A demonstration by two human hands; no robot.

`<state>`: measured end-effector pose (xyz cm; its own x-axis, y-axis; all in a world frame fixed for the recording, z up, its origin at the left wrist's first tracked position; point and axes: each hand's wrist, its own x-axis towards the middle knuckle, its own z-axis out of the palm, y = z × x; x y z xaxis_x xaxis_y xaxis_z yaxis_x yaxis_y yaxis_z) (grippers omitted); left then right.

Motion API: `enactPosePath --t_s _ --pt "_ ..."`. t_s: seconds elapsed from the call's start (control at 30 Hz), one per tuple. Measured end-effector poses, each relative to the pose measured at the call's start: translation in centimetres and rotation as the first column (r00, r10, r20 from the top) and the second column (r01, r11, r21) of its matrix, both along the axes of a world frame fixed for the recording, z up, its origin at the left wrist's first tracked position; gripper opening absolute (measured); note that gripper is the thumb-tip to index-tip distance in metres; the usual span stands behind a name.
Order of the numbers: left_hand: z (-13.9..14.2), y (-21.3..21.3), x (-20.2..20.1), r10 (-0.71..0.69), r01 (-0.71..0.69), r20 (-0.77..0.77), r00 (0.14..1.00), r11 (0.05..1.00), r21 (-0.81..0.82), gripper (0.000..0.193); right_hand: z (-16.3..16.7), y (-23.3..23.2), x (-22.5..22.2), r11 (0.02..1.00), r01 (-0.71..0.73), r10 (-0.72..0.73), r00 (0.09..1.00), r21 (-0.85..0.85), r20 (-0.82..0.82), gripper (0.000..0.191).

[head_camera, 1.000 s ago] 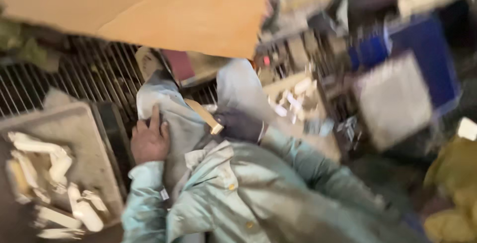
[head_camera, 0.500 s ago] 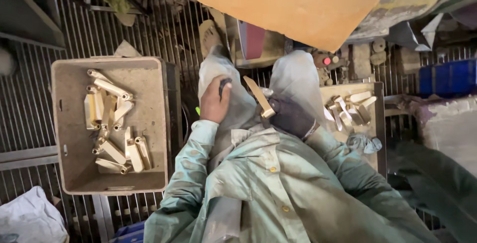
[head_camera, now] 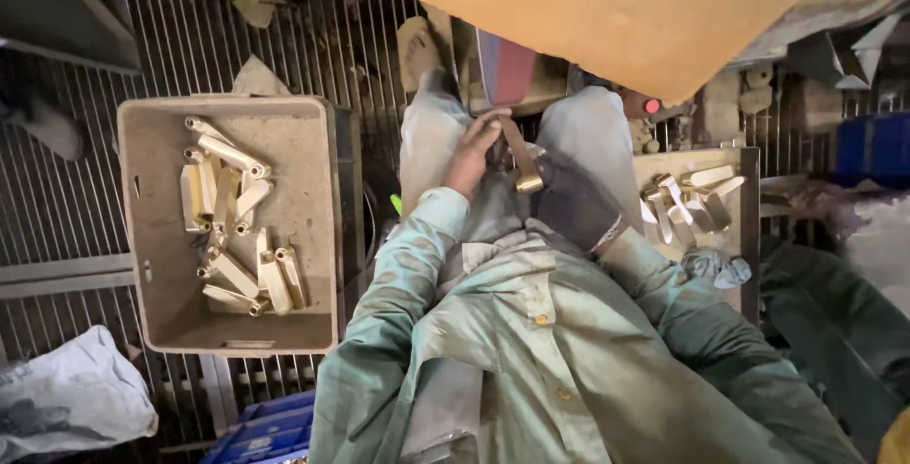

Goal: The person sits on the floor and repeatedly picks up brass-colored metal parts from a container. They rub each part against a grinding wheel to smooth the surface, then place the finished parts onto a nearby tray.

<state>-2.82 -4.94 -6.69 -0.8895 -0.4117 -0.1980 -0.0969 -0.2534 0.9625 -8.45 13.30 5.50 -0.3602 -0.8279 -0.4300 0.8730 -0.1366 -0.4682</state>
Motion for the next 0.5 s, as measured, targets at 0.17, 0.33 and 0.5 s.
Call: enactPosePath --t_s 0.17,0.33,0.5 --pt "-0.9 0.3 -0.8 -0.013 -0.025 0.07 0.997 0.861 0.507 0.033 -1.1 -0.9 -0.5 0.981 0.025 -0.022 1.0 -0.192 0.017 0.033" --pt "-1.9 0.8 -1.9 0.021 -0.113 0.178 0.984 0.844 0.525 0.033 -3.9 -1.3 -0.7 0.968 0.125 -0.087 0.981 -0.218 0.176 0.032" --pt "-2.9 1.4 -2.1 0.063 -0.17 0.2 0.978 0.793 0.585 0.03 -4.6 -1.4 -0.9 0.972 0.184 -0.111 0.91 -0.148 0.4 0.031"
